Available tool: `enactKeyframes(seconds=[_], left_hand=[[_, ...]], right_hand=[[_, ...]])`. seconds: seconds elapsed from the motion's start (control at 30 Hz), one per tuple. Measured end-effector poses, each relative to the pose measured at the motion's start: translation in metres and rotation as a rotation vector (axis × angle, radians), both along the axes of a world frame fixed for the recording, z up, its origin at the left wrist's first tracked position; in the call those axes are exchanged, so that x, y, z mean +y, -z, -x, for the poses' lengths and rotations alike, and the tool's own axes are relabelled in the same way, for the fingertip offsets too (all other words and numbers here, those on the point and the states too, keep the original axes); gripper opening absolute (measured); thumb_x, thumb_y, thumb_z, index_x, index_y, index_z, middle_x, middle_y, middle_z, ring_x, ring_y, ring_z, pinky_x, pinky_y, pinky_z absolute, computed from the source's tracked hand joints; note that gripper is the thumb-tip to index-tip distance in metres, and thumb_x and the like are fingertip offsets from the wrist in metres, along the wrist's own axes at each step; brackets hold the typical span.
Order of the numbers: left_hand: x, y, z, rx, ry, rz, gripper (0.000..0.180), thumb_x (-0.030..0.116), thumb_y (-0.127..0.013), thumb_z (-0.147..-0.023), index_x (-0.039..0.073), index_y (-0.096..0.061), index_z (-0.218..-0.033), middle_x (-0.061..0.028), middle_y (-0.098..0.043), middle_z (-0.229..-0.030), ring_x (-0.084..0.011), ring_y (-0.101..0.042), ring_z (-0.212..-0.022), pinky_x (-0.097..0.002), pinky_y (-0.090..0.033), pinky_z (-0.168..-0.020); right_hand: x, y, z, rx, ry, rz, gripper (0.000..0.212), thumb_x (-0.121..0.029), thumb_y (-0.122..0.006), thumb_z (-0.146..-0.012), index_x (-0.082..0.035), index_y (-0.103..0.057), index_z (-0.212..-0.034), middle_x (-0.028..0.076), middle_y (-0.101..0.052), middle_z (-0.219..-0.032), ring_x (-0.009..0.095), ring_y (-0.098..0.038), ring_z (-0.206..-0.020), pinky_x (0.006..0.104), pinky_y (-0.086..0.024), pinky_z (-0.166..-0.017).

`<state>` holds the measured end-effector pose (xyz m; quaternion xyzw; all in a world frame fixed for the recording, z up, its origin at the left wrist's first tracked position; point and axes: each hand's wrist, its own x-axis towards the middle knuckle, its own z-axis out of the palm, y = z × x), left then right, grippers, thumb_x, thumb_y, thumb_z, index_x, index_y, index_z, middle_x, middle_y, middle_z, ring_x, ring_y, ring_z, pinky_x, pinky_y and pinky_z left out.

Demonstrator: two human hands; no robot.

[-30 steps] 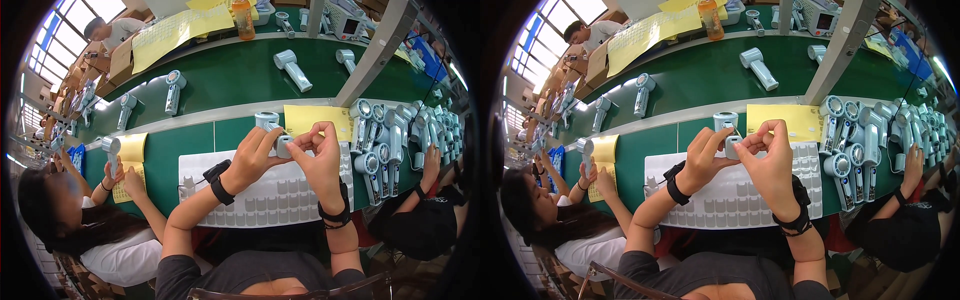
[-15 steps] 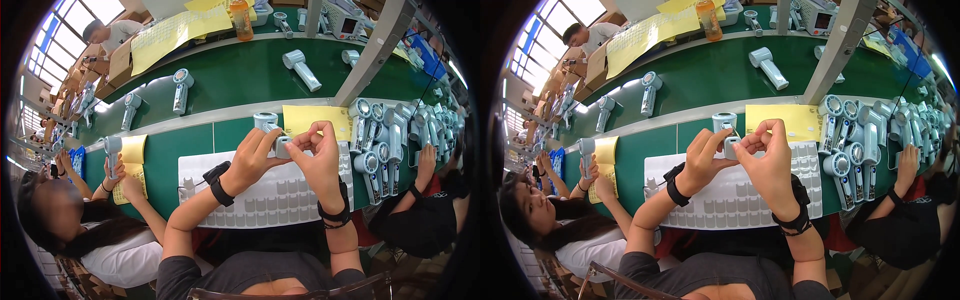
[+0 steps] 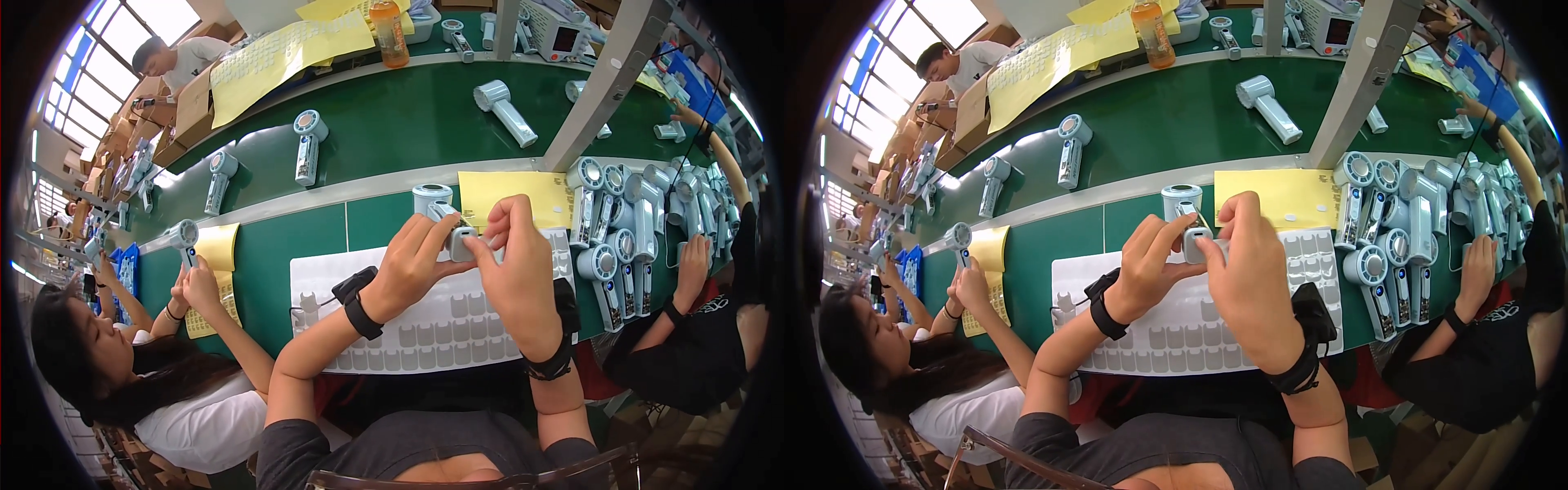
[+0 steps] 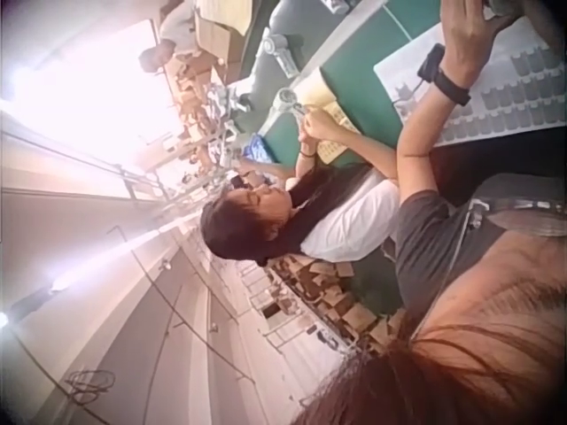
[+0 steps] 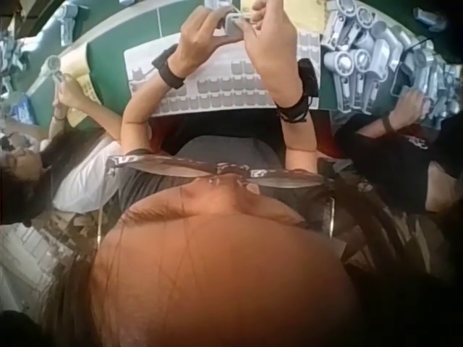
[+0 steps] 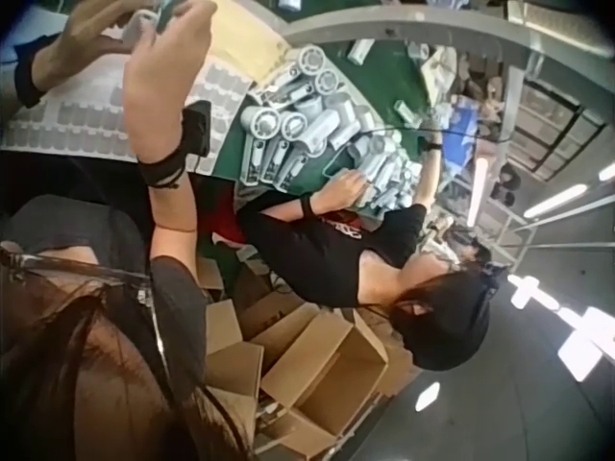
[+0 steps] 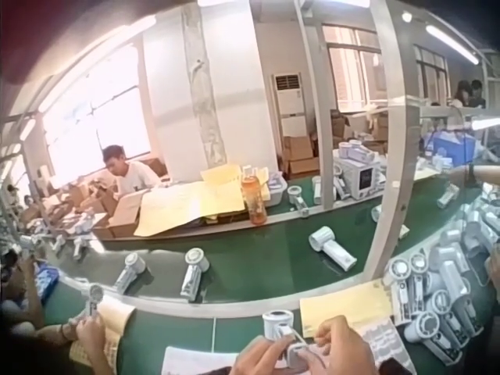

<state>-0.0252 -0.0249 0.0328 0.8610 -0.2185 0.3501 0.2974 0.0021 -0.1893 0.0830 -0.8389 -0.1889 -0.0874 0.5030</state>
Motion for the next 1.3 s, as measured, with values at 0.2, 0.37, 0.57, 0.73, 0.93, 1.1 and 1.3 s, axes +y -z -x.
enactKeyframes(seconds=[0.2,0.37,0.57,0.73,0.93,1.1,1.3], left_hand=[[-0.001,-0.008,-0.002,0.075,-0.015,0.105,0.065,0.017,-0.09,-0.063,0.002,-0.061,-0.119,-0.0035,-0.049,-0.071,-0.0159,-0.048,-0.063,-0.0295,-0.043,-0.053],[-0.007,-0.027,0.004,0.385,-0.092,0.135,0.054,0.02,-0.077,-0.083,0.004,-0.053,-0.129,-0.0076,-0.054,-0.072,-0.0174,-0.052,-0.061,-0.0315,-0.047,-0.056],[-0.005,-0.04,0.004,0.926,0.038,0.521,0.049,0.016,-0.059,-0.097,0.008,-0.041,-0.141,-0.0113,-0.062,-0.072,-0.016,-0.062,-0.064,-0.0289,-0.049,-0.061],[0.015,-0.02,-0.015,0.767,0.238,0.808,0.05,0.009,-0.054,-0.098,0.011,-0.037,-0.146,-0.018,-0.068,-0.08,-0.0196,-0.071,-0.079,-0.0288,-0.052,-0.067],[0.05,0.013,-0.09,0.477,0.014,0.275,0.049,0.009,-0.051,-0.099,0.016,-0.04,-0.146,-0.0194,-0.071,-0.096,-0.0247,-0.072,-0.087,-0.0313,-0.053,-0.072],[0.096,0.044,-0.137,0.347,-0.208,-0.105,0.052,0.0,-0.056,-0.091,0.017,-0.048,-0.14,-0.0208,-0.068,-0.098,-0.038,-0.067,-0.086,-0.0392,-0.053,-0.075],[0.103,0.062,-0.139,0.359,-0.38,-0.416,0.058,0.005,-0.063,-0.088,0.017,-0.046,-0.142,-0.0223,-0.063,-0.112,-0.0384,-0.065,-0.095,-0.0407,-0.053,-0.079]], right_hand=[[-0.014,0.012,-0.038,0.603,-0.445,-0.369,0.026,-0.012,-0.074,-0.087,-0.005,-0.059,-0.106,0.002,-0.063,-0.075,0.009,-0.057,-0.065,0.0224,-0.044,-0.06],[-0.006,0.019,-0.04,0.662,-0.428,-0.473,0.022,-0.01,-0.069,-0.091,-0.003,-0.062,-0.11,0.005,-0.065,-0.074,0.008,-0.058,-0.062,0.022,-0.045,-0.057],[-0.004,0.02,-0.035,0.635,-0.44,-0.604,0.022,-0.01,-0.065,-0.094,-0.002,-0.06,-0.114,0.009,-0.068,-0.078,0.011,-0.063,-0.065,0.0238,-0.049,-0.06],[-0.01,0.022,-0.029,0.574,-0.393,-0.672,0.019,-0.009,-0.064,-0.094,-0.002,-0.062,-0.111,0.009,-0.069,-0.083,0.014,-0.065,-0.074,0.0266,-0.052,-0.067],[-0.028,0.062,0.012,0.12,-0.205,0.071,0.02,-0.001,-0.063,-0.085,-0.003,-0.066,-0.105,0.014,-0.067,-0.102,0.027,-0.065,-0.092,0.0353,-0.051,-0.079],[-0.033,0.091,0.059,-0.173,-0.132,0.286,0.025,0.005,-0.06,-0.079,-0.003,-0.067,-0.101,0.017,-0.06,-0.114,0.037,-0.058,-0.107,0.0425,-0.049,-0.087],[-0.027,0.095,0.072,-0.241,-0.088,0.284,0.022,0.004,-0.061,-0.078,-0.001,-0.066,-0.099,0.017,-0.061,-0.112,0.037,-0.059,-0.108,0.0428,-0.049,-0.088]])
